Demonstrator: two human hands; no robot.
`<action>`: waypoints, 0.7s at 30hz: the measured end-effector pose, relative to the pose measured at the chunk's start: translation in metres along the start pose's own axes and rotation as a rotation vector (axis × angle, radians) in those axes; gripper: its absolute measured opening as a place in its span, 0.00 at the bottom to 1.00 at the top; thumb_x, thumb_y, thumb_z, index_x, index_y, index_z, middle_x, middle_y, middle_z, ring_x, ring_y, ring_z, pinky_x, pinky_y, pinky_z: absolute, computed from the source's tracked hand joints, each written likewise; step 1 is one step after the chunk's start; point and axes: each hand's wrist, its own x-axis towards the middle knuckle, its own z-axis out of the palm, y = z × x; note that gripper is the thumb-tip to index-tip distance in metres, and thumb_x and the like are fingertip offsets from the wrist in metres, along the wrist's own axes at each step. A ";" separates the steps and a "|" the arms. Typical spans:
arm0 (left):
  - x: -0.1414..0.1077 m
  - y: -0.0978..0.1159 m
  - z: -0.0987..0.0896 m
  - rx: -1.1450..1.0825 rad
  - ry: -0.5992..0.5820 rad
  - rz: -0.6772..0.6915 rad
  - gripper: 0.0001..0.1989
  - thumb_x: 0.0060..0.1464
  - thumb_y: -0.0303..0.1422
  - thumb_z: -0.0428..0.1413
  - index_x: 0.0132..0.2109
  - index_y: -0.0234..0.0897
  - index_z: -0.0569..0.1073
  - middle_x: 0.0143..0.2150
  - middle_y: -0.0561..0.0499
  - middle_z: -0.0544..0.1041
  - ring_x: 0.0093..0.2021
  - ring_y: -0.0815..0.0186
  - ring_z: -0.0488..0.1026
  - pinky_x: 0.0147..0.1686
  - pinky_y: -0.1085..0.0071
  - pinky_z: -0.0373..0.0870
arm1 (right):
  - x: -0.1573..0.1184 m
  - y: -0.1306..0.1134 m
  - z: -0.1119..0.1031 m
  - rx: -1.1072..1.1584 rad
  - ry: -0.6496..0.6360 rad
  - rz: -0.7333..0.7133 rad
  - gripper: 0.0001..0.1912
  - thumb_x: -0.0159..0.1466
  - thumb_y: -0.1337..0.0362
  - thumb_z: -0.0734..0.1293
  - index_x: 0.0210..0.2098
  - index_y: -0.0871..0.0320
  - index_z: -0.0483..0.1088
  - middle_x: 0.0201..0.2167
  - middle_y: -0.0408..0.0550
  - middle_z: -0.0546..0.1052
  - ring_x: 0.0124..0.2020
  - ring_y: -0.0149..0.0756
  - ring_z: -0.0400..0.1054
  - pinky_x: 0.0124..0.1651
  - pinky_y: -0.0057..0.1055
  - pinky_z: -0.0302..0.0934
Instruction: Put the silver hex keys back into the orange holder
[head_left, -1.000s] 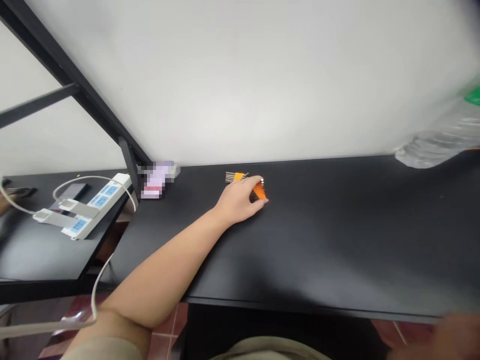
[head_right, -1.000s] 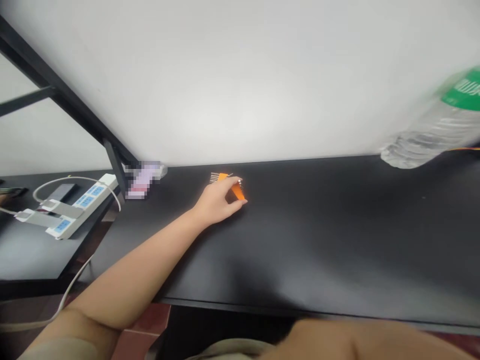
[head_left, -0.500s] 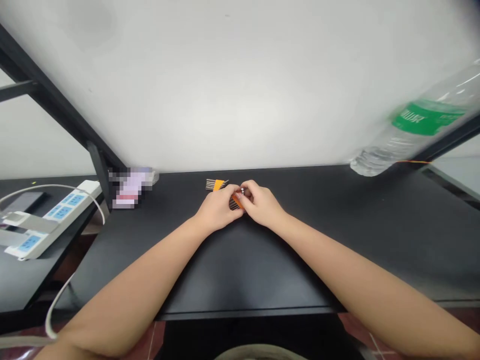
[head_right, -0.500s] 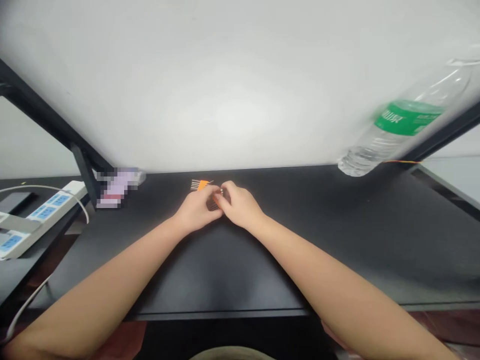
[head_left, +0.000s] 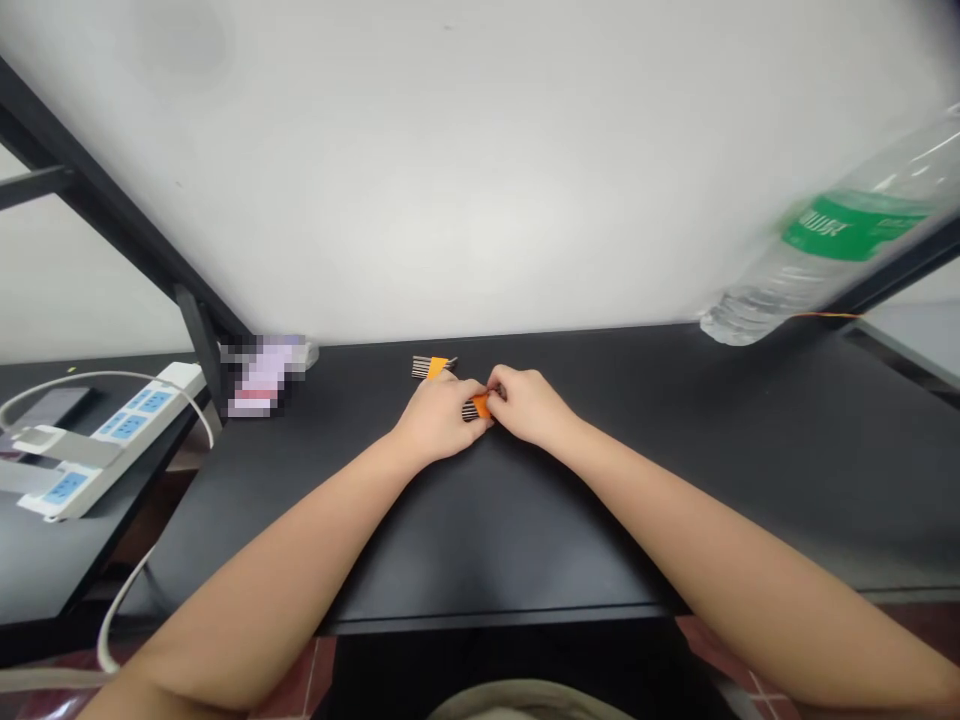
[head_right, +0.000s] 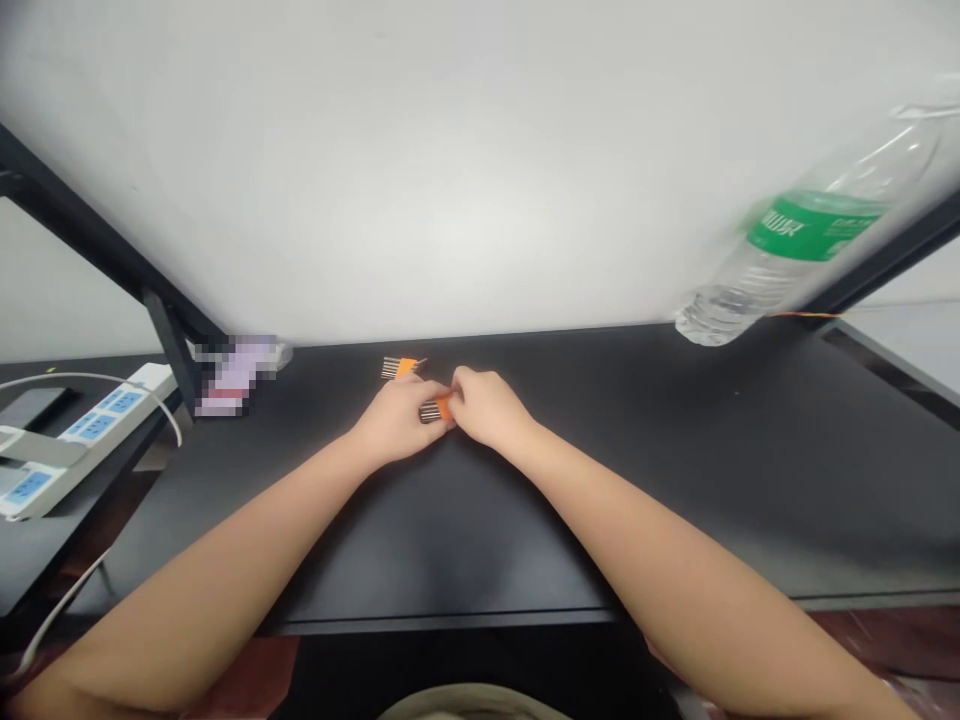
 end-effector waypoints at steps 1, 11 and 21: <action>0.000 -0.001 0.000 -0.001 -0.004 0.000 0.13 0.54 0.38 0.66 0.47 0.47 0.80 0.38 0.49 0.80 0.46 0.54 0.77 0.55 0.53 0.76 | 0.000 0.002 -0.002 -0.006 -0.001 0.004 0.04 0.65 0.66 0.64 0.35 0.54 0.70 0.29 0.45 0.79 0.27 0.35 0.69 0.31 0.30 0.56; 0.000 -0.008 -0.001 -0.032 -0.078 -0.021 0.11 0.56 0.40 0.66 0.46 0.47 0.82 0.42 0.52 0.83 0.47 0.57 0.74 0.53 0.57 0.75 | 0.002 0.024 -0.036 -0.208 -0.107 -0.002 0.06 0.62 0.68 0.64 0.31 0.54 0.74 0.29 0.44 0.79 0.30 0.34 0.69 0.33 0.30 0.55; 0.000 -0.009 -0.004 -0.032 -0.115 0.023 0.15 0.57 0.43 0.65 0.50 0.46 0.81 0.52 0.55 0.82 0.51 0.56 0.73 0.62 0.53 0.69 | 0.015 0.045 -0.062 -0.255 -0.192 0.205 0.03 0.59 0.64 0.68 0.32 0.53 0.75 0.34 0.46 0.81 0.31 0.36 0.70 0.32 0.31 0.56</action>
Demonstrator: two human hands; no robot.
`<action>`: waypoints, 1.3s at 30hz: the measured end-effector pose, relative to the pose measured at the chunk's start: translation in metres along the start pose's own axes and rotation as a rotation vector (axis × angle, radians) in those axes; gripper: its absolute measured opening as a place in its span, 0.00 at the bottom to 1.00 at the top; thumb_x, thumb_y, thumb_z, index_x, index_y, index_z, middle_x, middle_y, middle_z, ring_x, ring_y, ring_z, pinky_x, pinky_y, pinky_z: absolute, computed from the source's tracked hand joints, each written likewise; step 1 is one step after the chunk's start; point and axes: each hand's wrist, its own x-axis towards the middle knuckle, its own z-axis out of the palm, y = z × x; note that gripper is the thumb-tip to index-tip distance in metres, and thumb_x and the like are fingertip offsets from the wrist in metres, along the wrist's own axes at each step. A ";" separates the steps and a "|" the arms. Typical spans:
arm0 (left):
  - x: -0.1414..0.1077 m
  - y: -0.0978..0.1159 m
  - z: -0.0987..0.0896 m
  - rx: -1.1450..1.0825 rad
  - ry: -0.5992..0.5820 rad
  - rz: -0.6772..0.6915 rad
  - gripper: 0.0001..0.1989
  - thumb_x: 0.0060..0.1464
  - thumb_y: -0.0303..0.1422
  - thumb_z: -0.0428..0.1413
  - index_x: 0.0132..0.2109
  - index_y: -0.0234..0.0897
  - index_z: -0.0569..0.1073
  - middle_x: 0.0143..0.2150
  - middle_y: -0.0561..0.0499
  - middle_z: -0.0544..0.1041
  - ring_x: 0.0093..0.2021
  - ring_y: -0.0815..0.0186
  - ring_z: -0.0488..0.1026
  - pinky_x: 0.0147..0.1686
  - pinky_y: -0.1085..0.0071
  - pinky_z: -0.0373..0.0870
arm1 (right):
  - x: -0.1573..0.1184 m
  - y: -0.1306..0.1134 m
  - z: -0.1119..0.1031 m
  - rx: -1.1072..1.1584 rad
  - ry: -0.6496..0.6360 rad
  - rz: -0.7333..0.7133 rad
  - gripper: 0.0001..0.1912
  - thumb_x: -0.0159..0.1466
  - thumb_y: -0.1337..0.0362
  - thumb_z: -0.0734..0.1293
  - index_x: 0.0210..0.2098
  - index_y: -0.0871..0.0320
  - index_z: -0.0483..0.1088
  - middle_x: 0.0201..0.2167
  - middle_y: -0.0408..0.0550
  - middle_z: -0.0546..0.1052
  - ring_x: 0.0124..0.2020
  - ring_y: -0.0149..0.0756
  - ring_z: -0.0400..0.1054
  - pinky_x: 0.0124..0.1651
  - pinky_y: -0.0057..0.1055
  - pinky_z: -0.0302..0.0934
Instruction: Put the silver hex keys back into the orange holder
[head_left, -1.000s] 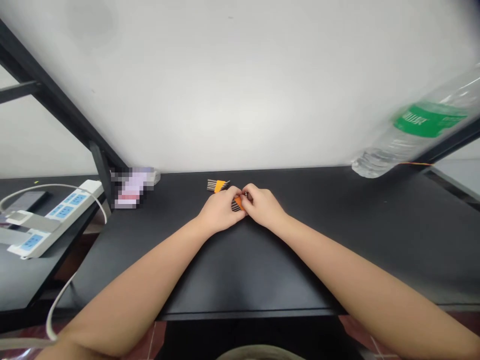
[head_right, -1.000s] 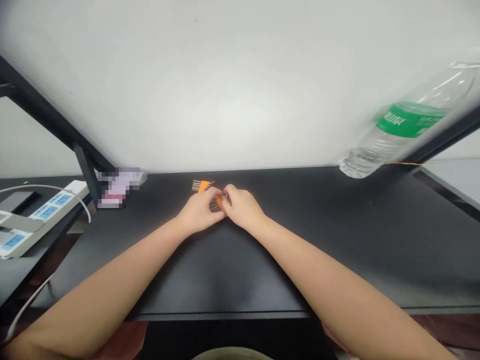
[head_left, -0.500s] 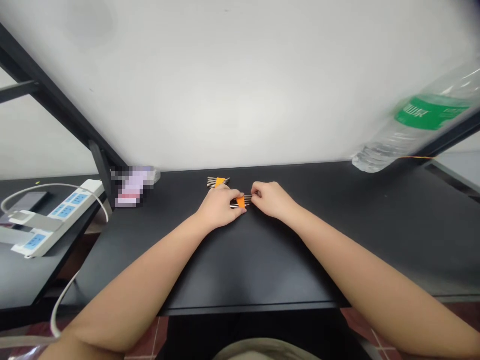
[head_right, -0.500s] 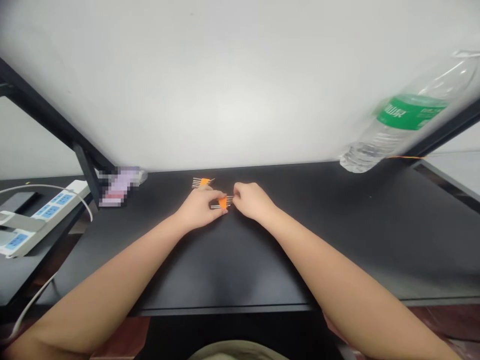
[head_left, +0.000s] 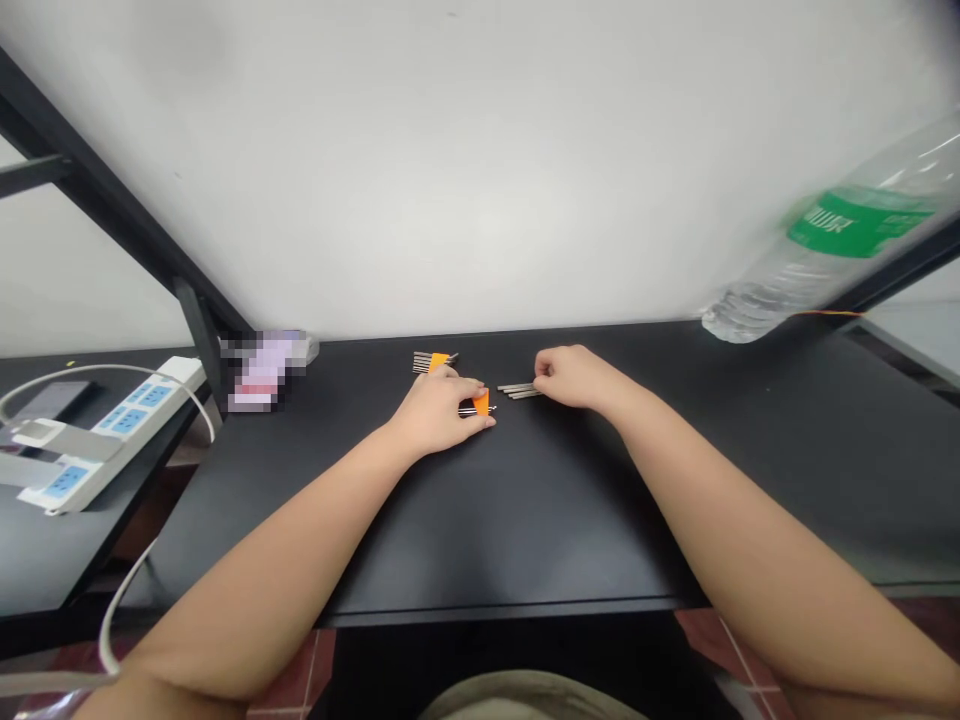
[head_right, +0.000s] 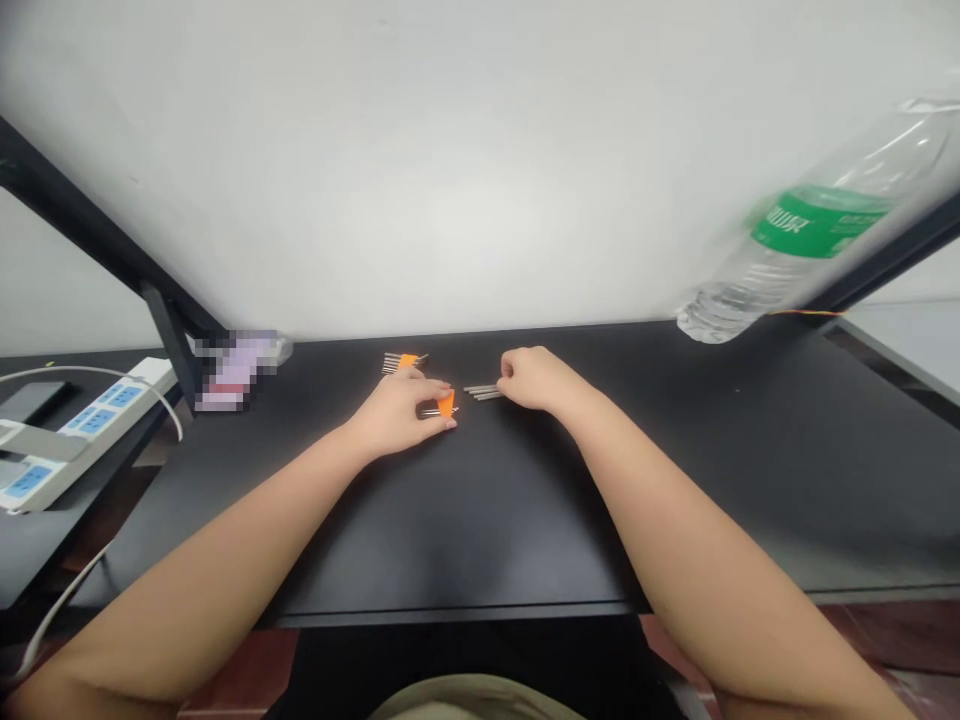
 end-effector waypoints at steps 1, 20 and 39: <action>0.000 0.000 0.000 0.001 0.004 0.003 0.15 0.58 0.43 0.64 0.50 0.46 0.81 0.52 0.54 0.82 0.51 0.55 0.73 0.62 0.52 0.68 | 0.002 0.000 0.000 0.005 -0.002 0.008 0.03 0.60 0.64 0.68 0.33 0.53 0.75 0.35 0.46 0.81 0.32 0.37 0.70 0.32 0.31 0.56; 0.001 0.000 0.000 0.008 0.010 -0.003 0.13 0.58 0.41 0.63 0.49 0.46 0.81 0.44 0.52 0.82 0.49 0.56 0.74 0.58 0.55 0.70 | -0.010 0.015 -0.006 0.086 -0.019 -0.070 0.06 0.65 0.60 0.67 0.42 0.52 0.71 0.34 0.43 0.80 0.30 0.35 0.71 0.33 0.31 0.59; 0.001 0.003 -0.003 0.005 -0.011 -0.002 0.10 0.59 0.40 0.62 0.47 0.45 0.80 0.40 0.52 0.81 0.47 0.56 0.73 0.48 0.59 0.71 | -0.014 0.017 -0.009 0.025 -0.092 -0.280 0.23 0.63 0.65 0.68 0.58 0.50 0.71 0.42 0.48 0.77 0.42 0.41 0.71 0.41 0.33 0.63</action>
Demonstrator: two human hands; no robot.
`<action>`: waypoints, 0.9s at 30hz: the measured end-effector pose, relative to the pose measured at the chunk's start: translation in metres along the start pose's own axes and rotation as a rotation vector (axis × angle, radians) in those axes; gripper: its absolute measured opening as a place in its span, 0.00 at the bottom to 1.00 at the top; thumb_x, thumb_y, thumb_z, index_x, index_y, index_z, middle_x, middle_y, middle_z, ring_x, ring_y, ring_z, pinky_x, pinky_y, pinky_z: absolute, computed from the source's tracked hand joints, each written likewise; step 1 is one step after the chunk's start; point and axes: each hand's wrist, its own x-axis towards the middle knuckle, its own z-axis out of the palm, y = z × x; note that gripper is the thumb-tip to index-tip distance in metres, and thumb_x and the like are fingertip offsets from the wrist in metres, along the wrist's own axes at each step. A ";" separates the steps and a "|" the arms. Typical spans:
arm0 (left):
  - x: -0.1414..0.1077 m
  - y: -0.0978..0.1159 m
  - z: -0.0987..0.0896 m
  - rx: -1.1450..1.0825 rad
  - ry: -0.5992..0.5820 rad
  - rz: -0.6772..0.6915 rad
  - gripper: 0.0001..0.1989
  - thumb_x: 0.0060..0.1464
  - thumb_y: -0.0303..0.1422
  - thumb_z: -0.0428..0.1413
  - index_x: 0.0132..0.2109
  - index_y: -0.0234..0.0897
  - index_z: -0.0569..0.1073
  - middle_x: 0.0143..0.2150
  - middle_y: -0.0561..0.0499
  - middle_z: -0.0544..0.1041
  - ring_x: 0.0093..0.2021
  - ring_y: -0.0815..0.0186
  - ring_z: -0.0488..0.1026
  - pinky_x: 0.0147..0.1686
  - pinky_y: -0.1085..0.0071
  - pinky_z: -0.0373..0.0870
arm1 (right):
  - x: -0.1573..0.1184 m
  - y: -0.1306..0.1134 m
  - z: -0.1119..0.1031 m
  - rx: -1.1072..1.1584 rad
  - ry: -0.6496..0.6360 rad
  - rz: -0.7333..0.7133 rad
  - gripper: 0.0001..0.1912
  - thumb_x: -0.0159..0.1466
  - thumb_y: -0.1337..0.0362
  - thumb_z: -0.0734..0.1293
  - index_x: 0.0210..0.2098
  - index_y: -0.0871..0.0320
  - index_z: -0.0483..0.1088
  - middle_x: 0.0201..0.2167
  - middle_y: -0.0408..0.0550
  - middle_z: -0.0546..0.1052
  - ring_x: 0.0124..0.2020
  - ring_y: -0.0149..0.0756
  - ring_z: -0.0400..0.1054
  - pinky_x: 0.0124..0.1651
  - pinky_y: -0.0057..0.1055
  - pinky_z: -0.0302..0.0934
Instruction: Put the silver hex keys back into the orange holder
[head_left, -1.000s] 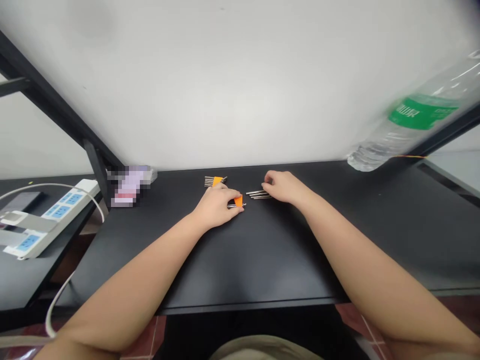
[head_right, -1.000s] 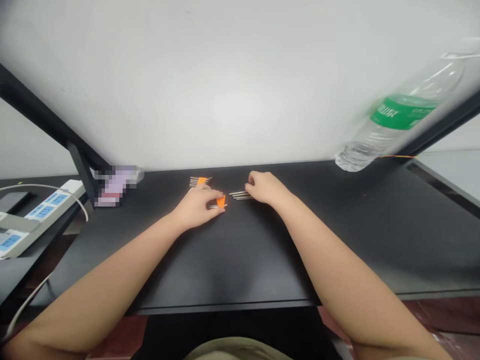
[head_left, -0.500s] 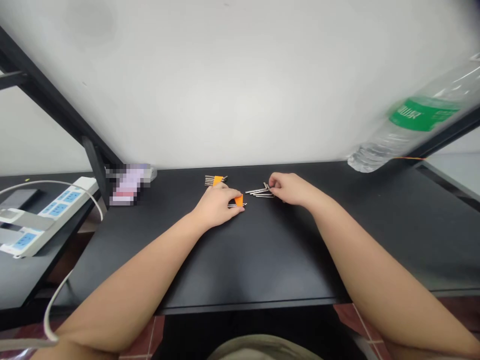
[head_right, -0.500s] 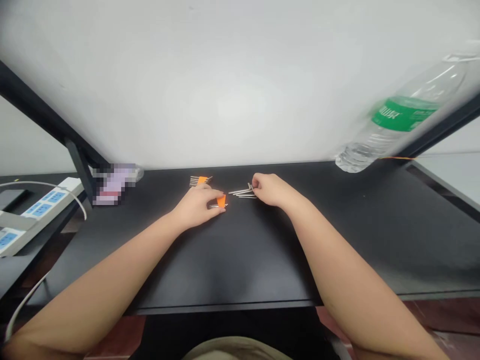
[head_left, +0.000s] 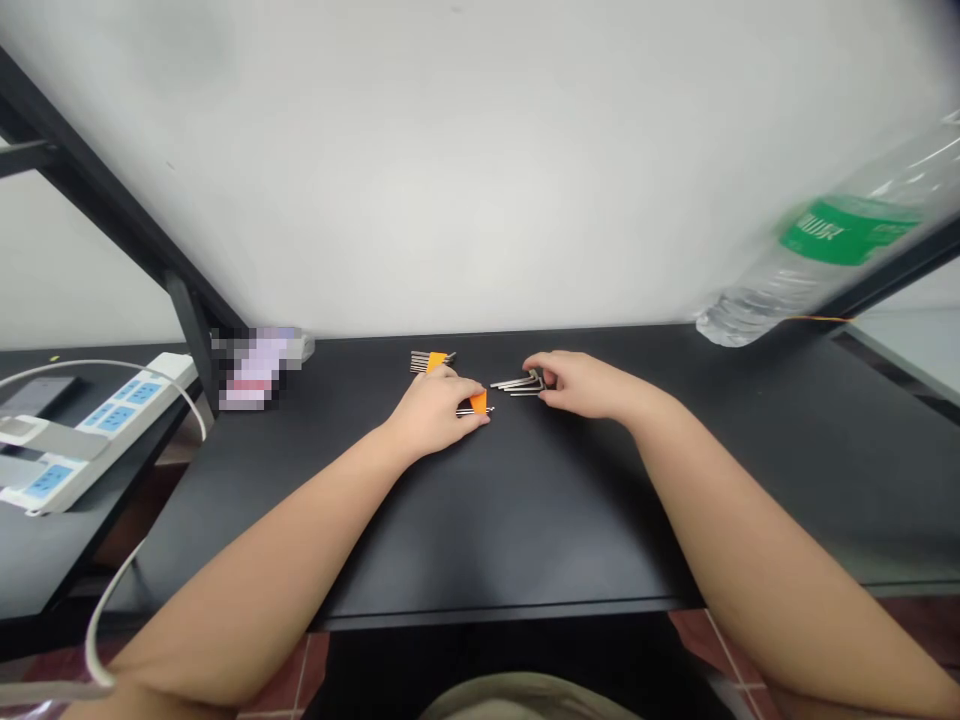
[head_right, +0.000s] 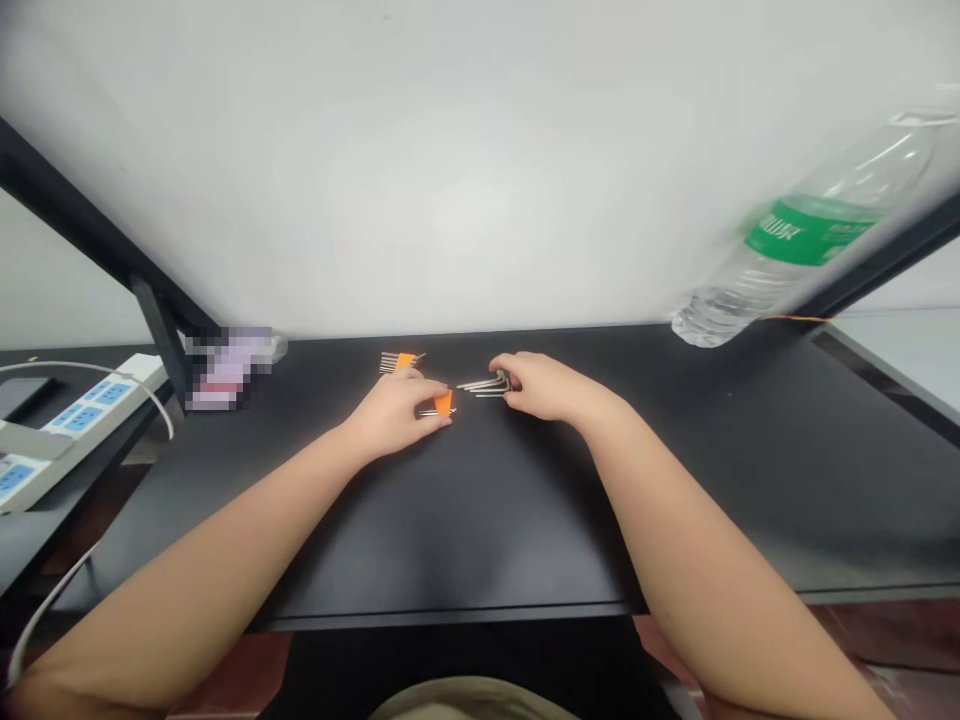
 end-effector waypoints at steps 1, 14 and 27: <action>0.000 0.000 0.001 -0.003 0.001 0.000 0.10 0.59 0.40 0.62 0.46 0.45 0.80 0.40 0.52 0.81 0.47 0.56 0.73 0.48 0.59 0.71 | 0.001 0.002 0.002 -0.018 0.016 -0.012 0.22 0.64 0.65 0.67 0.58 0.50 0.72 0.43 0.49 0.76 0.42 0.41 0.71 0.43 0.34 0.63; 0.002 0.000 0.000 0.016 -0.001 0.084 0.07 0.60 0.39 0.64 0.39 0.40 0.77 0.36 0.51 0.79 0.41 0.59 0.74 0.49 0.60 0.71 | 0.003 -0.035 0.019 0.056 0.049 -0.225 0.11 0.68 0.56 0.68 0.46 0.53 0.76 0.39 0.48 0.76 0.39 0.39 0.70 0.45 0.36 0.63; 0.004 -0.001 -0.004 0.011 -0.023 0.149 0.07 0.63 0.38 0.60 0.37 0.41 0.79 0.35 0.51 0.79 0.41 0.59 0.74 0.50 0.60 0.69 | 0.009 -0.046 0.030 0.099 0.005 -0.402 0.11 0.72 0.62 0.63 0.44 0.51 0.78 0.43 0.46 0.77 0.43 0.38 0.72 0.55 0.39 0.59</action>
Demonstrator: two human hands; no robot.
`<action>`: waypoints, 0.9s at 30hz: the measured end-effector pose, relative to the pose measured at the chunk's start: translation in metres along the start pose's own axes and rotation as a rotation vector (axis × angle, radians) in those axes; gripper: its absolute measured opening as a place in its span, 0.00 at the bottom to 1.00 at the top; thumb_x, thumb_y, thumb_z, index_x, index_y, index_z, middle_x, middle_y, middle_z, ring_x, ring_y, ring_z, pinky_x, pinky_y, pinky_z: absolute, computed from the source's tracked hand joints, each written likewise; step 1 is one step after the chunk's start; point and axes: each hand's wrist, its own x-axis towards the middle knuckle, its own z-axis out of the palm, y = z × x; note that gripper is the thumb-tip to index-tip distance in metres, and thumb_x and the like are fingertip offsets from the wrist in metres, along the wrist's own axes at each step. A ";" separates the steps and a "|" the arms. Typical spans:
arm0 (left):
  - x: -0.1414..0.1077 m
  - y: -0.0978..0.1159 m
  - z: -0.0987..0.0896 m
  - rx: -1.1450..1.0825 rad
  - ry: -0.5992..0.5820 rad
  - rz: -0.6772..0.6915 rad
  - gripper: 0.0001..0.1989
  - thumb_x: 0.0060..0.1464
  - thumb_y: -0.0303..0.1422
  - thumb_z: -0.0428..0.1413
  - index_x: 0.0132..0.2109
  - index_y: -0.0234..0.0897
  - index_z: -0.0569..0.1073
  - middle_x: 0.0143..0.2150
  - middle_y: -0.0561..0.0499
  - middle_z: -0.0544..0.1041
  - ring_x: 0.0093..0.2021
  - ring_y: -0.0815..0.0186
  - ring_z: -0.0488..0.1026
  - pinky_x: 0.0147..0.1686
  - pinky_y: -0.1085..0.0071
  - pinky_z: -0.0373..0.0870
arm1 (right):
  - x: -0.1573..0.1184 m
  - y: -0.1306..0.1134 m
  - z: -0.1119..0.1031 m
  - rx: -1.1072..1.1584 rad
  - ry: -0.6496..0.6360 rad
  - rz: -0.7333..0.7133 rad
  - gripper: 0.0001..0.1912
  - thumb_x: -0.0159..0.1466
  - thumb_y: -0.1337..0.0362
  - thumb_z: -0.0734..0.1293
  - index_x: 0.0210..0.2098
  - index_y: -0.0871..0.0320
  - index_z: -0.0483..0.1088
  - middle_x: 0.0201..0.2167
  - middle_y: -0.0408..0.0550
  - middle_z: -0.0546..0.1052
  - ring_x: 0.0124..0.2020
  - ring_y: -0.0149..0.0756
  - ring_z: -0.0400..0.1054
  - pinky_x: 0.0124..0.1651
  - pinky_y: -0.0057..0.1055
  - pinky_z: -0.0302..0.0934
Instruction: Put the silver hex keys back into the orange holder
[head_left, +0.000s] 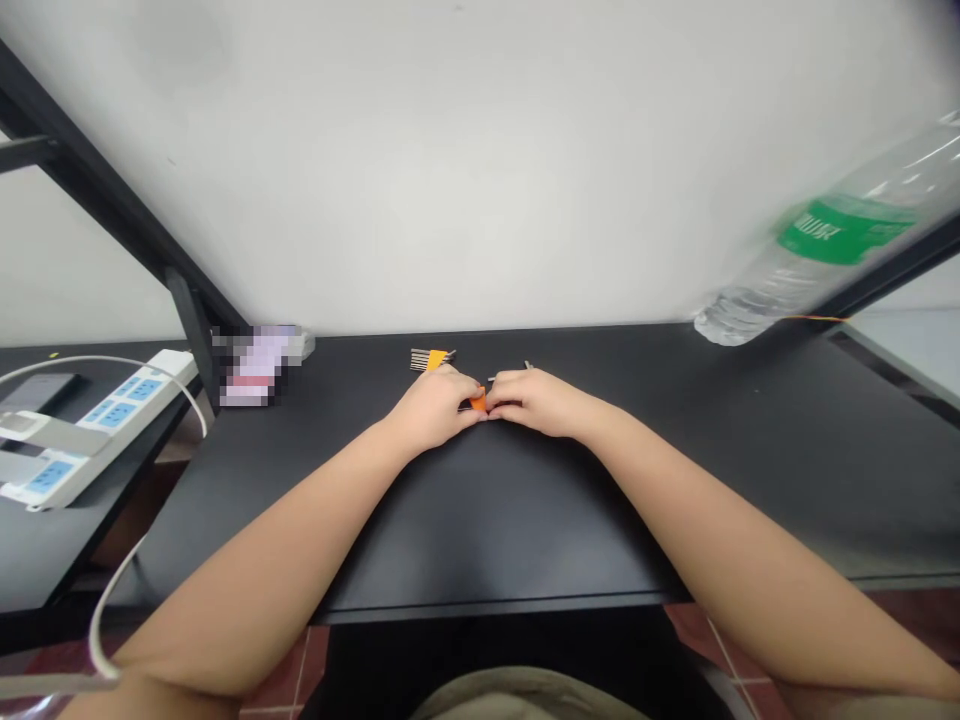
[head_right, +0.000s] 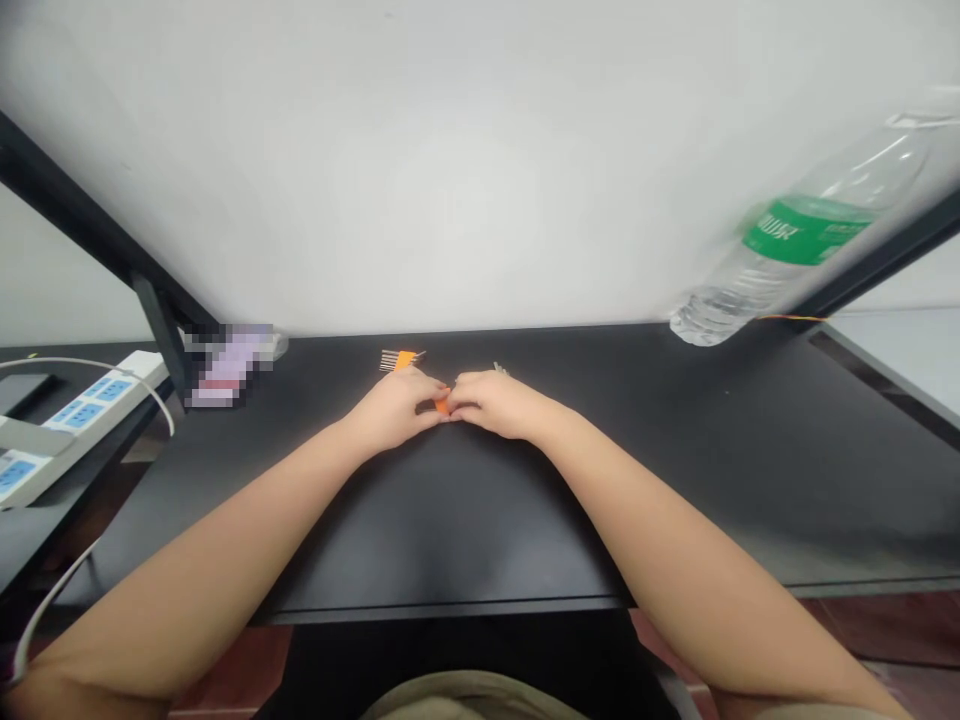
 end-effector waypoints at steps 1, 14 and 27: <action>0.000 -0.001 -0.001 -0.002 -0.004 -0.003 0.07 0.63 0.38 0.60 0.38 0.41 0.79 0.35 0.51 0.80 0.41 0.59 0.74 0.49 0.60 0.69 | 0.000 0.001 0.000 -0.006 0.000 -0.006 0.12 0.72 0.62 0.63 0.44 0.50 0.79 0.43 0.47 0.77 0.44 0.38 0.71 0.55 0.39 0.59; -0.003 -0.005 -0.001 0.004 -0.025 0.006 0.05 0.61 0.36 0.62 0.39 0.41 0.79 0.39 0.51 0.81 0.43 0.59 0.74 0.48 0.61 0.70 | 0.004 0.002 0.010 -0.080 -0.030 -0.068 0.13 0.73 0.63 0.59 0.45 0.51 0.76 0.41 0.47 0.75 0.39 0.37 0.70 0.45 0.36 0.64; -0.004 -0.002 -0.001 0.009 -0.013 -0.026 0.03 0.61 0.34 0.61 0.38 0.41 0.77 0.39 0.51 0.80 0.43 0.58 0.74 0.49 0.60 0.69 | -0.005 -0.004 -0.006 -0.066 -0.064 0.017 0.14 0.73 0.65 0.57 0.37 0.53 0.73 0.37 0.44 0.77 0.36 0.36 0.70 0.46 0.37 0.62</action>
